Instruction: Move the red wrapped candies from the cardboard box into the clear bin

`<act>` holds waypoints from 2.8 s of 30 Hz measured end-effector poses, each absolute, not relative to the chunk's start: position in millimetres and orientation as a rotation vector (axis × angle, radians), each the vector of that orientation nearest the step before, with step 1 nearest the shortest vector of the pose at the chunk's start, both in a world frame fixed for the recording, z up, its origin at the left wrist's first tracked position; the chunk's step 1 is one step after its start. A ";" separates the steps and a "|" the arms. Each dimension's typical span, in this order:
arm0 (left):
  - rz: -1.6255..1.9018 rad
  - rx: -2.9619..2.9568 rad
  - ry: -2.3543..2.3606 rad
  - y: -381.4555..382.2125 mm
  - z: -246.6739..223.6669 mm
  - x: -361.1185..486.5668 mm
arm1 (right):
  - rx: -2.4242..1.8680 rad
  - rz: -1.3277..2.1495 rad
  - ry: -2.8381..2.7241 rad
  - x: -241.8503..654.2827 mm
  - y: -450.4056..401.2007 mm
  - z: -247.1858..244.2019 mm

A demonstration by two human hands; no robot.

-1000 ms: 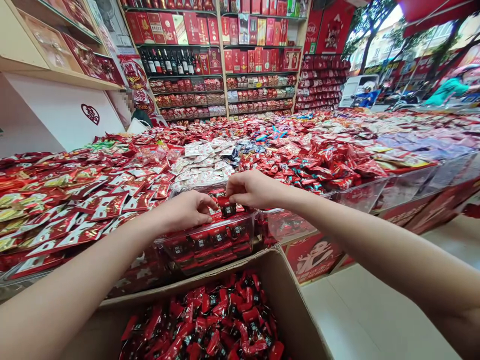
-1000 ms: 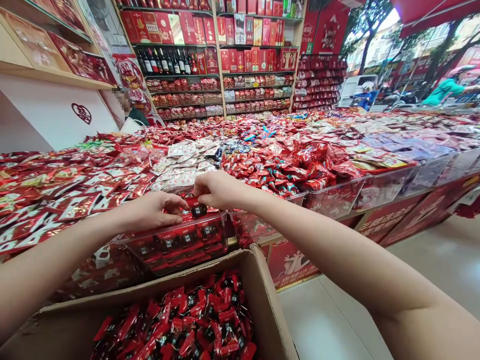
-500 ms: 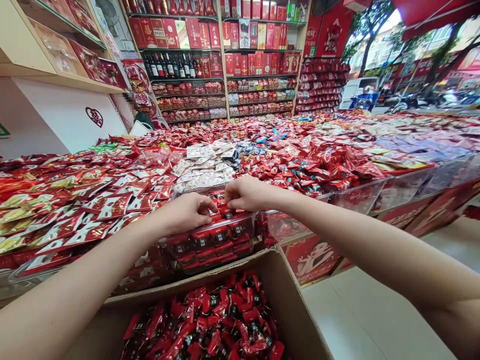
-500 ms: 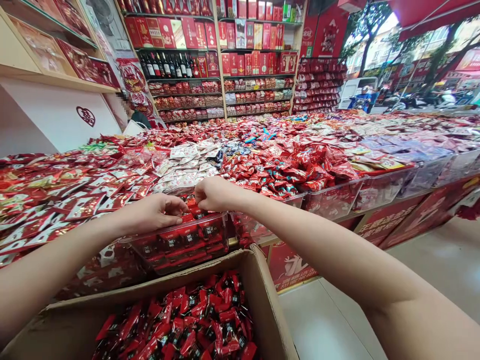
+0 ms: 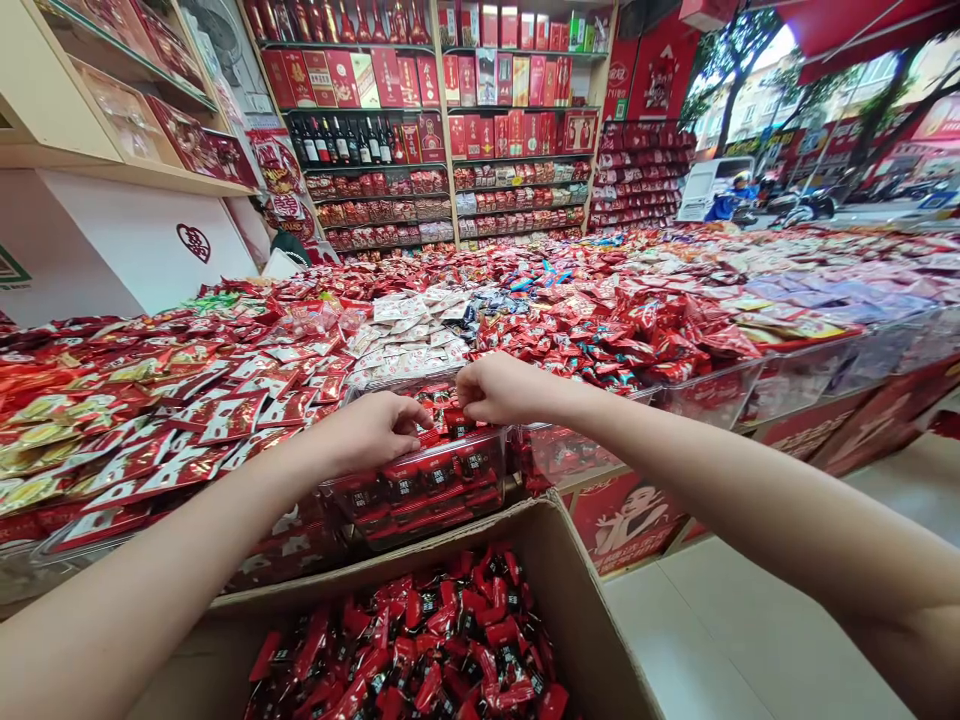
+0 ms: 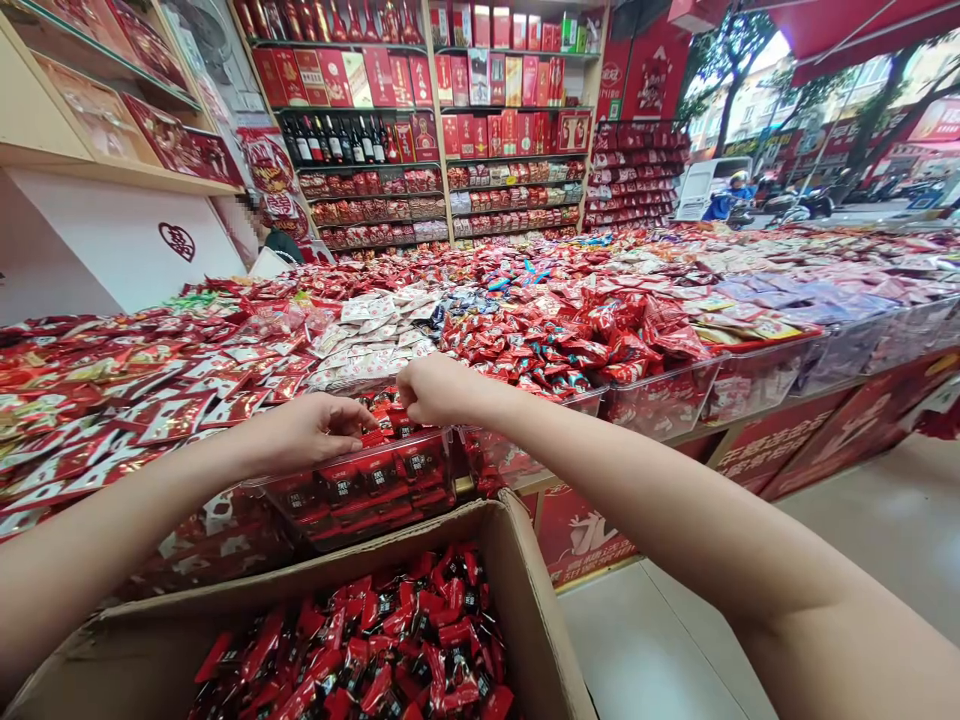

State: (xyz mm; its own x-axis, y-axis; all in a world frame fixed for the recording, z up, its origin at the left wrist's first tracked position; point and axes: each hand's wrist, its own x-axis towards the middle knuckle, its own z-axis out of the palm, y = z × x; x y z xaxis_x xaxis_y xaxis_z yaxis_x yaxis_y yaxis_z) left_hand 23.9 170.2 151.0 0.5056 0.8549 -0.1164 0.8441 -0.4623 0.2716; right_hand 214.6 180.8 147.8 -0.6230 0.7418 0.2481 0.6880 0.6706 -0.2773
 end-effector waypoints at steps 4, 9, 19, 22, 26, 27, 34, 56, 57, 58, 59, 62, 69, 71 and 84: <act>0.048 2.452 1.437 169.4 151.8 25.4 | -1.173 0.286 -2.633 215.7 178.9 154.6; 0.040 2.427 1.460 166.4 154.1 27.0 | -1.174 0.107 -2.606 214.4 176.5 157.7; 0.039 2.418 1.476 165.0 154.9 27.2 | -1.209 0.106 -2.785 217.3 173.9 166.4; 0.042 2.422 1.479 163.8 154.6 26.8 | -1.243 0.203 -2.811 222.5 173.2 176.3; 0.053 2.422 1.485 163.7 154.0 26.0 | -1.256 0.269 -2.893 221.7 173.9 177.5; 0.053 2.422 1.483 163.8 153.7 25.8 | -1.254 0.242 -2.908 219.9 174.5 175.3; 0.069 2.432 1.478 163.4 152.5 25.8 | -1.254 -0.095 -2.794 210.4 176.5 158.4; 0.107 2.485 1.470 163.7 155.7 27.2 | -1.230 0.293 -2.863 203.9 188.9 157.7; 0.117 2.483 1.482 163.7 155.3 27.5 | -1.237 0.285 -2.881 203.1 188.5 159.1; 0.127 2.483 1.491 163.6 154.8 27.8 | -1.247 0.277 -2.899 202.1 187.9 160.3; 0.136 2.486 1.496 163.4 154.4 27.9 | -1.258 0.271 -2.914 201.0 187.3 161.4; 0.146 2.497 1.491 162.3 153.8 27.3 | -1.277 0.271 -2.953 198.1 185.9 163.9; 0.165 2.514 1.470 161.1 152.9 22.2 | -1.273 0.274 -2.992 193.5 185.7 166.0; 0.161 2.510 1.479 161.8 152.2 21.5 | -1.278 0.276 -2.995 192.0 185.4 166.4; -0.057 2.545 1.469 165.8 162.5 9.6 | -1.192 0.259 -2.913 192.7 188.6 156.2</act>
